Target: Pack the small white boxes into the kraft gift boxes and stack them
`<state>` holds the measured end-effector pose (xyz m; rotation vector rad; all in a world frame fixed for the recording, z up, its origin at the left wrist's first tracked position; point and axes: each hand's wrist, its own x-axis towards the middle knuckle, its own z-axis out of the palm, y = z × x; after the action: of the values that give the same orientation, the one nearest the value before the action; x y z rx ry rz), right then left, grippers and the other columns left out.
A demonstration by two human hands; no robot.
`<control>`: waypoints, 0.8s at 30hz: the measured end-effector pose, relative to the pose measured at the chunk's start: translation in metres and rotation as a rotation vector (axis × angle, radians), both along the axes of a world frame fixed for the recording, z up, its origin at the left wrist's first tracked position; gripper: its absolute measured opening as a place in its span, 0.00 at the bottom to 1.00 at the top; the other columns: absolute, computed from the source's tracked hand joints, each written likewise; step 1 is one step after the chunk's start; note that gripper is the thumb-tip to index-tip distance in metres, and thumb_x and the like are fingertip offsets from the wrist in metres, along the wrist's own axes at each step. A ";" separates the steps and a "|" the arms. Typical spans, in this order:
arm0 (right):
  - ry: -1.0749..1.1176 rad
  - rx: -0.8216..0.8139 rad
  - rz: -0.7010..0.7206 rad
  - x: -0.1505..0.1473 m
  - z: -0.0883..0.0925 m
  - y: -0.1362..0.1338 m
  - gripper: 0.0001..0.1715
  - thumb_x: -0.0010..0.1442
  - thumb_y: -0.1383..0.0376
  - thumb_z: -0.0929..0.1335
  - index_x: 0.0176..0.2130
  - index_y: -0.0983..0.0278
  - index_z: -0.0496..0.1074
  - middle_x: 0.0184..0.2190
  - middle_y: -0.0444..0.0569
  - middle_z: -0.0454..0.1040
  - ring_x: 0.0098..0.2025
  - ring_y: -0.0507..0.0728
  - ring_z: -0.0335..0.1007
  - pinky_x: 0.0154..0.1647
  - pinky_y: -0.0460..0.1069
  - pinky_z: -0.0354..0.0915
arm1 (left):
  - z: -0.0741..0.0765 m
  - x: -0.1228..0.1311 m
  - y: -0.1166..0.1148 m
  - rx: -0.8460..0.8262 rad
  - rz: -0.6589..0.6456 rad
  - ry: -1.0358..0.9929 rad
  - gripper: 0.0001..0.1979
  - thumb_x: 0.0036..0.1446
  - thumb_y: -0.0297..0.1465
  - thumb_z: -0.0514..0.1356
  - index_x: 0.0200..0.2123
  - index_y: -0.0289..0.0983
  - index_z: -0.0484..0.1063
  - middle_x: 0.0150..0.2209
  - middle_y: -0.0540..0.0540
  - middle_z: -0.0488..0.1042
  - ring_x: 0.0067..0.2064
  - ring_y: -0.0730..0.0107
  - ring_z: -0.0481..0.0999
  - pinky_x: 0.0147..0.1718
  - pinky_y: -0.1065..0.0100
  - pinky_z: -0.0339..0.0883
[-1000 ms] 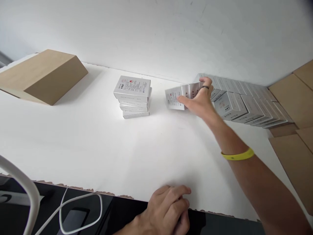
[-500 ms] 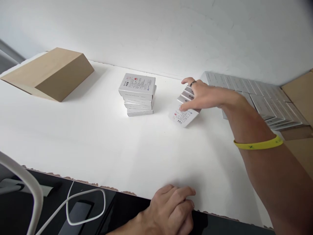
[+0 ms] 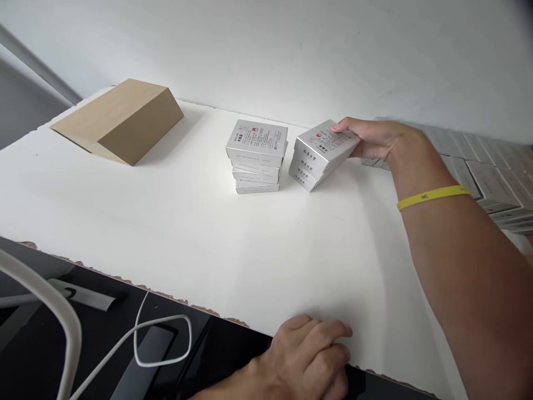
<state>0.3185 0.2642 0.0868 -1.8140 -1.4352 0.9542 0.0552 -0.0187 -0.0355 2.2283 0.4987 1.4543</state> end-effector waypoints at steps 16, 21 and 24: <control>-0.169 0.267 0.185 -0.136 -0.049 -0.144 0.22 0.58 0.57 0.73 0.50 0.59 0.67 0.56 0.58 0.75 0.62 0.68 0.73 0.65 0.66 0.73 | 0.004 -0.003 -0.001 -0.014 -0.048 0.041 0.15 0.54 0.17 0.55 0.45 0.31 0.69 0.42 0.36 0.82 0.34 0.64 0.82 0.25 0.66 0.69; -0.100 0.266 0.110 -0.139 -0.101 -0.110 0.49 0.57 0.57 0.75 0.69 0.65 0.54 0.73 0.65 0.62 0.78 0.69 0.53 0.79 0.69 0.55 | 0.007 0.000 -0.002 -0.028 -0.025 0.040 0.16 0.52 0.17 0.55 0.45 0.31 0.69 0.42 0.35 0.83 0.33 0.64 0.82 0.24 0.65 0.67; -0.061 0.292 0.084 -0.147 -0.106 -0.084 0.56 0.58 0.58 0.74 0.74 0.65 0.45 0.72 0.64 0.63 0.77 0.65 0.58 0.76 0.65 0.61 | 0.008 -0.001 -0.001 -0.028 -0.036 0.054 0.16 0.52 0.16 0.56 0.45 0.31 0.69 0.42 0.35 0.83 0.34 0.63 0.83 0.24 0.65 0.69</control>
<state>0.1713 0.1806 -0.0191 -1.5903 -1.6066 0.6919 0.0544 -0.0201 -0.0271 2.2479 0.4907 1.3643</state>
